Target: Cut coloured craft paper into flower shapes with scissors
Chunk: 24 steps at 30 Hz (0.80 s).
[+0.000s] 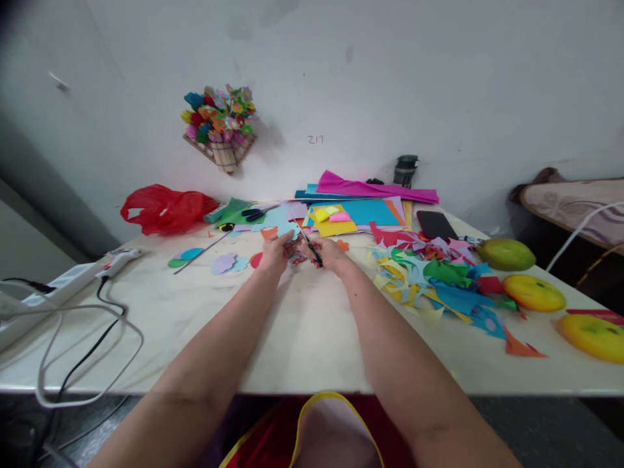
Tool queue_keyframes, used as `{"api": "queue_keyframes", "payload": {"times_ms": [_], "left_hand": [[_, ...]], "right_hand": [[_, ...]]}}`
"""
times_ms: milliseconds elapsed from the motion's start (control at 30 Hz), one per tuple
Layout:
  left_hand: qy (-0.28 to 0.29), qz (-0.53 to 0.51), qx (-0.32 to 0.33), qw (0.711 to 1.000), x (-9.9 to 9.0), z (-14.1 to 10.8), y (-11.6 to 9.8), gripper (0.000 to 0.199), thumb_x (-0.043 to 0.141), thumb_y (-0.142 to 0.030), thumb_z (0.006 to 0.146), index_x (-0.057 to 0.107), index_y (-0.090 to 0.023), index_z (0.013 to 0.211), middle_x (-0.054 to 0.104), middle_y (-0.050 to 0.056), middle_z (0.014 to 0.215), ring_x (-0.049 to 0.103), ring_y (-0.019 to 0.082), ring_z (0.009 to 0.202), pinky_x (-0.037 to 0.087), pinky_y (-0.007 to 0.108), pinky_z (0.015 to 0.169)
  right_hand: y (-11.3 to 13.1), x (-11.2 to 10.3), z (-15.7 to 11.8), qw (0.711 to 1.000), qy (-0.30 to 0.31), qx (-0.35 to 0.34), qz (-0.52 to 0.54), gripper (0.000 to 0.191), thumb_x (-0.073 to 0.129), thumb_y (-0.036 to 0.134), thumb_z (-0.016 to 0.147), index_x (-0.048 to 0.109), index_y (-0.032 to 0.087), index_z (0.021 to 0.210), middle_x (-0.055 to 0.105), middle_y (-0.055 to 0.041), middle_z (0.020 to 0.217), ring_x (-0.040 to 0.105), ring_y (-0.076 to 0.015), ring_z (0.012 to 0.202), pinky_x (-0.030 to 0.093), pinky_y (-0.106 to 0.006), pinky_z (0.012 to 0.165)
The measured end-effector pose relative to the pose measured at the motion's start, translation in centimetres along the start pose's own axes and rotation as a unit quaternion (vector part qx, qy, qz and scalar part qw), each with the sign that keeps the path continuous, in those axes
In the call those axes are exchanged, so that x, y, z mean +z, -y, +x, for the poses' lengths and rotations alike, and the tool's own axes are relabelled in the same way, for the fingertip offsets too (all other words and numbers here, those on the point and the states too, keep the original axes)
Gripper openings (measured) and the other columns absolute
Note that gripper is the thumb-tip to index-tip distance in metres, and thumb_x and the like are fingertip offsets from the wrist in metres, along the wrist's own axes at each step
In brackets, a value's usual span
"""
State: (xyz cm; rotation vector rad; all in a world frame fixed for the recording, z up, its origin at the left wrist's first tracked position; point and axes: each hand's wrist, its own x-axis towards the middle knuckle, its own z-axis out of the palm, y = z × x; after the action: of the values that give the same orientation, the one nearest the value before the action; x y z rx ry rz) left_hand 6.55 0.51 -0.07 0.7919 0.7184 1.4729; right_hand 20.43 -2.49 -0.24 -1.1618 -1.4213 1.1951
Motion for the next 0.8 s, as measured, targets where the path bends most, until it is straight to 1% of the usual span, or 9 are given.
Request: {"api": "queue_keyframes", "payload": {"times_ms": [167, 467, 667, 800], "left_hand": [[0.011, -0.001, 0.004, 1.000, -0.15, 0.12, 0.07, 0.017, 0.075, -0.018, 0.065, 0.065, -0.013, 0.078, 0.069, 0.006, 0.072, 0.068, 0.016, 0.070, 0.054, 0.031, 0.075], [0.008, 0.000, 0.003, 1.000, -0.23, 0.15, 0.11, 0.024, 0.079, -0.021, 0.062, 0.064, -0.014, 0.080, 0.070, 0.006, 0.074, 0.070, 0.019, 0.077, 0.055, 0.033, 0.078], [0.017, -0.003, 0.005, 1.000, -0.43, 0.24, 0.14, 0.020, 0.076, -0.019, 0.065, 0.065, -0.013, 0.080, 0.070, 0.006, 0.075, 0.069, 0.016, 0.071, 0.055, 0.033, 0.079], [0.015, -0.004, 0.000, 1.000, -0.50, 0.27, 0.14, 0.020, 0.077, -0.020, 0.065, 0.065, -0.013, 0.081, 0.070, 0.007, 0.075, 0.069, 0.017, 0.073, 0.054, 0.033, 0.080]], "right_hand": [[-0.22, -0.02, 0.18, 1.000, -0.002, 0.000, 0.008, 0.029, 0.079, 0.035, 0.063, 0.057, 0.018, 0.070, 0.051, 0.0054, 0.047, 0.042, -0.0070, 0.038, 0.032, -0.020, 0.038], [-0.64, -0.22, 0.46, 1.000, 0.006, -0.011, 0.010, 0.030, 0.079, 0.037, 0.063, 0.056, 0.017, 0.070, 0.051, 0.0054, 0.047, 0.042, -0.0067, 0.038, 0.032, -0.020, 0.038], [-0.40, -0.29, 0.24, 1.000, 0.011, -0.010, 0.004, 0.030, 0.078, 0.037, 0.064, 0.057, 0.017, 0.072, 0.051, 0.0057, 0.047, 0.042, -0.0071, 0.038, 0.032, -0.020, 0.038], [-0.39, -0.40, 0.28, 1.000, 0.014, -0.013, 0.003, 0.028, 0.078, 0.034, 0.064, 0.057, 0.017, 0.072, 0.051, 0.0055, 0.047, 0.041, -0.0071, 0.038, 0.031, -0.021, 0.038]]}}
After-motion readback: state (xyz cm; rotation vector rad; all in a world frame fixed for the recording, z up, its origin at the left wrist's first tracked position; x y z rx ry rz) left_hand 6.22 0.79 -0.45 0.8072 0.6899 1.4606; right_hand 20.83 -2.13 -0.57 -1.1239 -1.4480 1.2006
